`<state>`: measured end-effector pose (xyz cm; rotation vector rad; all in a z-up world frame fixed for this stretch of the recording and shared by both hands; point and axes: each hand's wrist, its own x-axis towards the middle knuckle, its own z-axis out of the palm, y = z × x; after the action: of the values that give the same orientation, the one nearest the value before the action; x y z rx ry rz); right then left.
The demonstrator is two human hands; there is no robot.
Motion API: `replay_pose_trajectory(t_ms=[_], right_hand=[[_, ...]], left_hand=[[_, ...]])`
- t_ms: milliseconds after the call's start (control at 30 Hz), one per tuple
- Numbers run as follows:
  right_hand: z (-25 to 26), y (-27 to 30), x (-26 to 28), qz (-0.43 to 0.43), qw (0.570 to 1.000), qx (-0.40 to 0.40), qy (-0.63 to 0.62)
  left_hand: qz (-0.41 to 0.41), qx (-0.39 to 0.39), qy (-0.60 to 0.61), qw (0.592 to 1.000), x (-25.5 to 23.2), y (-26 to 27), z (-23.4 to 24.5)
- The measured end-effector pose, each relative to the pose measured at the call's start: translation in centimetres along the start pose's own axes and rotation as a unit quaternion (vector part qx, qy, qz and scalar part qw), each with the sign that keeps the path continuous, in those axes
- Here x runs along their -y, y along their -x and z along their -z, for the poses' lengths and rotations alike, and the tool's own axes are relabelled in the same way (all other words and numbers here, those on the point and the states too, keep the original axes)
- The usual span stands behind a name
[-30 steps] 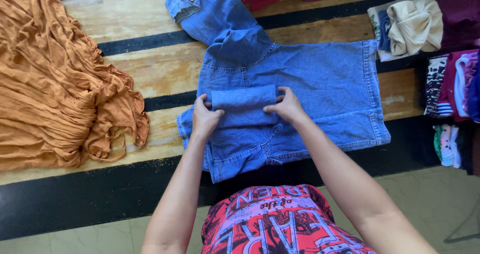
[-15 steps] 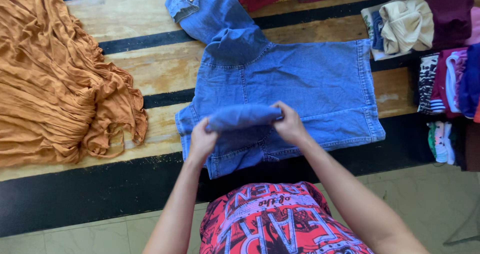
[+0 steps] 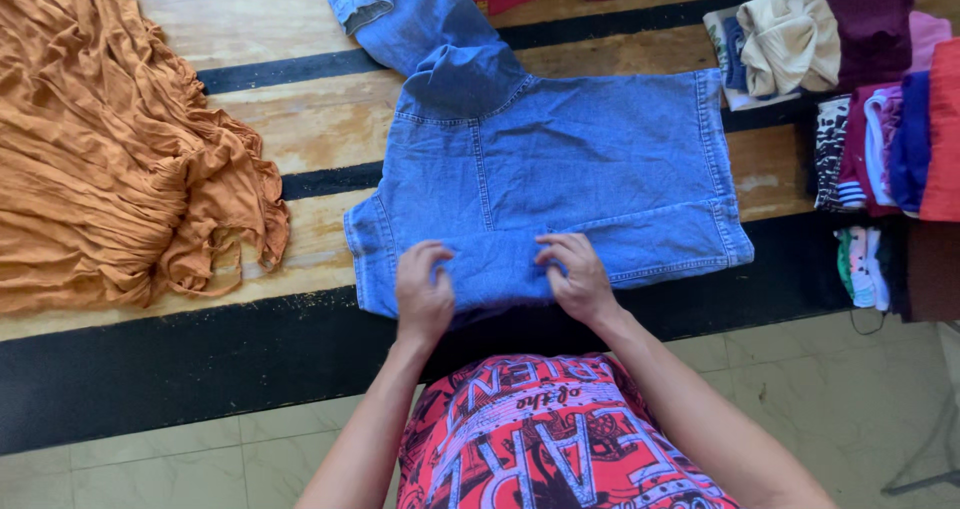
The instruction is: The person folds a red long-sleeved shirt by smoothing it on the table, folding the sleeves inward, and rolling the garment into a bundle; then they spread a blue denim skirt, folding it twice to create a compact rectangular stack.
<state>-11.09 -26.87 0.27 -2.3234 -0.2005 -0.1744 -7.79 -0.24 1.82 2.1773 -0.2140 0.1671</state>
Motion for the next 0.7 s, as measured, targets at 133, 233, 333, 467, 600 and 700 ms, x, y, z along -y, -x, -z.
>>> replay_pose_trajectory(t_ms=[133, 233, 333, 467, 600, 700], right_hand=[[-1.8, -2.0, 2.3, 0.051, 0.995, 0.031, 0.075], [-3.0, -1.2, 2.0, 0.053, 0.984, 0.088, 0.148], [-4.0, 0.6, 0.9, 0.06, 0.979, 0.101, 0.165], [-4.9, 1.0, -0.3, 0.052, 0.98, 0.096, 0.165], [-5.2, 0.6, -0.4, 0.048, 0.978, 0.098, 0.177], [-5.1, 0.7, -0.3, 0.048, 0.979, 0.095, 0.174]], left_hand=[[-0.071, 0.077, -0.088, 0.991, -1.2, -1.0, -3.6], [-0.116, 0.11, -0.183, 0.97, 0.1, -0.3, -5.4], [-0.127, 0.145, -0.21, 0.958, 1.3, 2.4, -6.0], [-0.128, 0.139, -0.242, 0.952, 1.9, 2.7, -7.1], [-0.125, 0.145, -0.244, 0.951, 2.0, 2.3, -6.8], [-0.122, 0.152, -0.245, 0.95, 1.7, 2.2, -6.6]])
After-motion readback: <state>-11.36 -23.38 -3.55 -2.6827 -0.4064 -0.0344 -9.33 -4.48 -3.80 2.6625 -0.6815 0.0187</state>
